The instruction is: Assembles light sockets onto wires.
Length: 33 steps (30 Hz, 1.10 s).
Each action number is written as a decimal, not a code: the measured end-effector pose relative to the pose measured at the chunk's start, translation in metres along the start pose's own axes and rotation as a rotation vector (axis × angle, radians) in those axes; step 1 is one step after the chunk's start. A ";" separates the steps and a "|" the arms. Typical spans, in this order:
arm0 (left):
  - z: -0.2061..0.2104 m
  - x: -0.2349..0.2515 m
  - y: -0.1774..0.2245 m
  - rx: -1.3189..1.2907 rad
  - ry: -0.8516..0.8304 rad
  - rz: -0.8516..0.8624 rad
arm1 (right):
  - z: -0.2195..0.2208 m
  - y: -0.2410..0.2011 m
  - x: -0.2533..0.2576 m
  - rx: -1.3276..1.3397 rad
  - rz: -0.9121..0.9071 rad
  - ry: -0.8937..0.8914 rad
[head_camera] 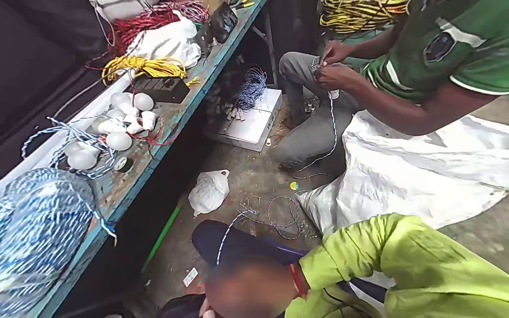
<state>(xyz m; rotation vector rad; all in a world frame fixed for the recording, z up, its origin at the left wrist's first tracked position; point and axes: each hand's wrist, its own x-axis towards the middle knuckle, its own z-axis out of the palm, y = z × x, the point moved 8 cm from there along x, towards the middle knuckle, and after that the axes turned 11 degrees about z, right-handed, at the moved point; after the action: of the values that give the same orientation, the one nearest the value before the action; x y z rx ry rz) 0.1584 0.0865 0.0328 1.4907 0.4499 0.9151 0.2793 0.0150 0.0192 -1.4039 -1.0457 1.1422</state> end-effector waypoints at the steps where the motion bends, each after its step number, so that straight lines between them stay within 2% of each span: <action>1: 0.003 0.002 -0.001 -0.029 0.007 0.012 | 0.003 0.000 -0.001 0.028 0.001 0.007; 4: 0.002 -0.004 -0.005 0.039 0.044 -0.030 | 0.002 0.001 -0.012 0.121 0.016 0.068; 7: -0.022 -0.029 0.000 -0.014 0.286 -0.060 | 0.016 0.010 -0.013 0.192 0.015 0.061; 10: -0.045 -0.033 0.003 -0.149 0.437 -0.004 | 0.019 0.016 -0.002 0.190 0.049 0.023; 16: -0.079 -0.054 0.017 -0.178 0.611 0.100 | 0.051 0.011 -0.001 0.088 -0.024 -0.061; 20: -0.080 -0.051 0.034 -0.059 0.509 0.179 | 0.067 0.002 0.000 0.093 -0.026 -0.181; 25: -0.071 -0.048 0.032 0.011 0.383 0.149 | 0.069 -0.027 0.019 0.184 -0.019 -0.167; 29: -0.076 -0.049 0.031 -0.027 0.424 0.152 | 0.071 -0.033 0.027 0.172 -0.018 -0.096; 33: -0.076 -0.051 0.031 0.060 0.529 0.255 | 0.064 -0.028 0.019 0.079 -0.061 -0.010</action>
<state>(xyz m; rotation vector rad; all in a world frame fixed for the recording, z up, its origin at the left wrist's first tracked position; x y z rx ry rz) 0.0627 0.0924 0.0426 1.3691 0.6829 1.5220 0.2185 0.0480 0.0414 -1.2971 -1.0325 1.1354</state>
